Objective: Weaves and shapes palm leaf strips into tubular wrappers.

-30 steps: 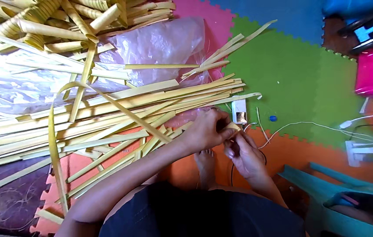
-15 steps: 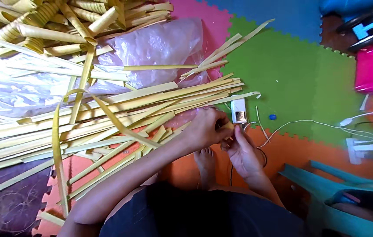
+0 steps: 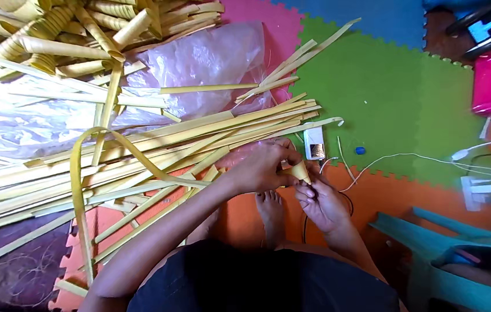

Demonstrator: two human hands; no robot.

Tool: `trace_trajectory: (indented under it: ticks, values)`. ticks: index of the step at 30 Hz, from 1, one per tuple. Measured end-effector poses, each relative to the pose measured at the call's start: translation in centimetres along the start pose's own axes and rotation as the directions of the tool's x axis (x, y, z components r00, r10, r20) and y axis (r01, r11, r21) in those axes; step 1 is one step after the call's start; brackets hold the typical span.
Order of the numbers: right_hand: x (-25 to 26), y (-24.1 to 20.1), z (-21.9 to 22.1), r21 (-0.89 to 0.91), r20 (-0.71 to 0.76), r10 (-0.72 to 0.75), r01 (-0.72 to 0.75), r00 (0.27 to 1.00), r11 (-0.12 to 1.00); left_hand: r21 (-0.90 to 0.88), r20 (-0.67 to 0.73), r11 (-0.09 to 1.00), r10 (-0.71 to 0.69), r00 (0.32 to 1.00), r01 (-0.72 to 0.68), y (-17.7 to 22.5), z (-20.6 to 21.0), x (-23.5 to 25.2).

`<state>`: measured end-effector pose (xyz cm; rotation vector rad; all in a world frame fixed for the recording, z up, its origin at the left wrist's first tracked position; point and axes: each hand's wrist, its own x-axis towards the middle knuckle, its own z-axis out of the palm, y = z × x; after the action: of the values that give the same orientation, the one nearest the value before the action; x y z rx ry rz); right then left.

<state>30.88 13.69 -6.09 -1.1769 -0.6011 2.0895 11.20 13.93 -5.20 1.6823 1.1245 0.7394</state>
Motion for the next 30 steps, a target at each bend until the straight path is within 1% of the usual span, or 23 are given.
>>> trace_trajectory:
  ticks: [2,4,7,9,11,12,13,15,16,17,18,19,20,21,22,23,24,25,26,27,28,29,30]
  values:
    - [-0.1,0.1,-0.4,0.050,0.087,0.072,-0.077,0.994,0.996,0.064,-0.057,0.998,0.008,0.998,-0.005,0.1,0.3,0.1]
    - [0.0,0.4,-0.4,-0.050,0.132,0.050,-0.043,0.990,0.998,0.128,-0.117,0.991,-0.022,0.993,0.038,0.4,0.6,0.2]
    - [0.0,0.7,-0.2,-0.113,0.071,-0.023,0.031,0.997,0.993,0.123,-0.087,0.990,-0.054,0.995,0.065,0.5,0.4,0.4]
    - [0.0,0.6,-0.4,0.014,0.078,0.048,-0.049,0.996,0.999,0.098,-0.007,0.994,-0.042,0.999,0.042,0.5,-0.1,0.3]
    - [0.0,0.3,-1.1,0.260,0.192,0.185,-0.232,0.964,0.937,0.084,0.028,0.996,-0.019,0.999,0.017,0.6,-0.3,0.1]
    - [0.0,0.2,-1.2,0.301,0.253,0.215,-0.288,0.943,0.909,0.084,0.023,0.996,-0.023,0.999,0.021,0.8,-0.3,0.1]
    - [0.0,0.2,-1.1,0.239,0.271,0.198,-0.265,0.942,0.934,0.077,0.005,0.996,-0.041,0.999,0.040,1.0,-0.3,0.0]
    - [-0.2,0.5,-0.6,-0.044,0.238,0.044,-0.034,0.970,0.998,0.049,-0.052,0.990,-0.127,0.991,0.129,1.5,-0.1,0.0]
    - [-0.3,0.8,-0.6,-0.156,0.214,-0.035,0.069,0.976,0.985,0.033,-0.071,0.985,-0.164,0.984,0.167,1.8,0.0,0.0]
    - [-0.3,1.0,-0.6,-0.195,0.195,-0.084,0.122,0.977,0.973,0.024,-0.080,0.983,-0.179,0.981,0.181,2.0,0.0,0.0]
    - [-0.2,1.0,-0.6,-0.161,0.170,-0.080,0.108,0.982,0.981,0.022,-0.077,0.984,-0.174,0.982,0.176,2.1,-0.1,0.0]
    - [-0.2,0.8,-0.5,-0.050,0.152,-0.023,0.031,0.988,0.998,0.008,-0.065,0.988,-0.154,0.986,0.155,2.2,-0.4,0.0]
    - [-0.1,0.3,-0.7,0.110,0.169,0.082,-0.101,0.982,0.989,-0.015,-0.054,0.993,-0.122,0.991,0.121,2.3,-0.6,-0.1]
    - [0.0,-0.1,-0.9,0.272,0.227,0.189,-0.248,0.955,0.930,-0.048,-0.040,0.993,-0.107,0.993,0.105,2.4,-0.9,-0.3]
    - [0.0,-0.4,-1.1,0.346,0.294,0.251,-0.348,0.922,0.871,-0.089,-0.028,0.990,-0.108,0.994,0.106,2.5,-1.1,-0.4]
    - [-0.1,-0.5,-1.1,0.317,0.322,0.248,-0.351,0.914,0.881,-0.130,-0.008,0.985,-0.116,0.993,0.114,2.5,-1.2,-0.4]
    - [-0.2,-0.3,-0.9,0.174,0.305,0.176,-0.236,0.936,0.956,-0.157,-0.004,0.980,-0.127,0.992,0.125,2.5,-1.2,-0.4]
    - [-0.3,0.1,-0.8,-0.027,0.276,0.047,-0.041,0.960,0.999,-0.181,-0.013,0.975,-0.137,0.991,0.132,2.5,-1.1,-0.5]
    - [-0.2,0.5,-0.9,-0.198,0.266,-0.091,0.147,0.960,0.969,-0.212,-0.026,0.967,-0.150,0.988,0.142,2.5,-1.1,-0.5]
    - [-0.1,0.9,-0.9,-0.289,0.264,-0.192,0.267,0.945,0.919,-0.239,-0.039,0.960,-0.160,0.986,0.146,2.5,-1.0,-0.5]
    - [-0.1,0.9,-0.9,-0.298,0.252,-0.222,0.294,0.942,0.908,-0.257,-0.041,0.954,-0.168,0.985,0.152,2.5,-1.0,-0.6]
    - [-0.1,0.7,-0.7,-0.223,0.225,-0.155,0.206,0.962,0.953,-0.266,-0.031,0.951,-0.170,0.985,0.155,2.5,-1.1,-0.8]
    - [-0.2,0.2,-0.6,-0.057,0.222,-0.008,0.021,0.975,0.998,-0.267,-0.015,0.951,-0.167,0.986,0.157,2.6,-1.2,-0.9]
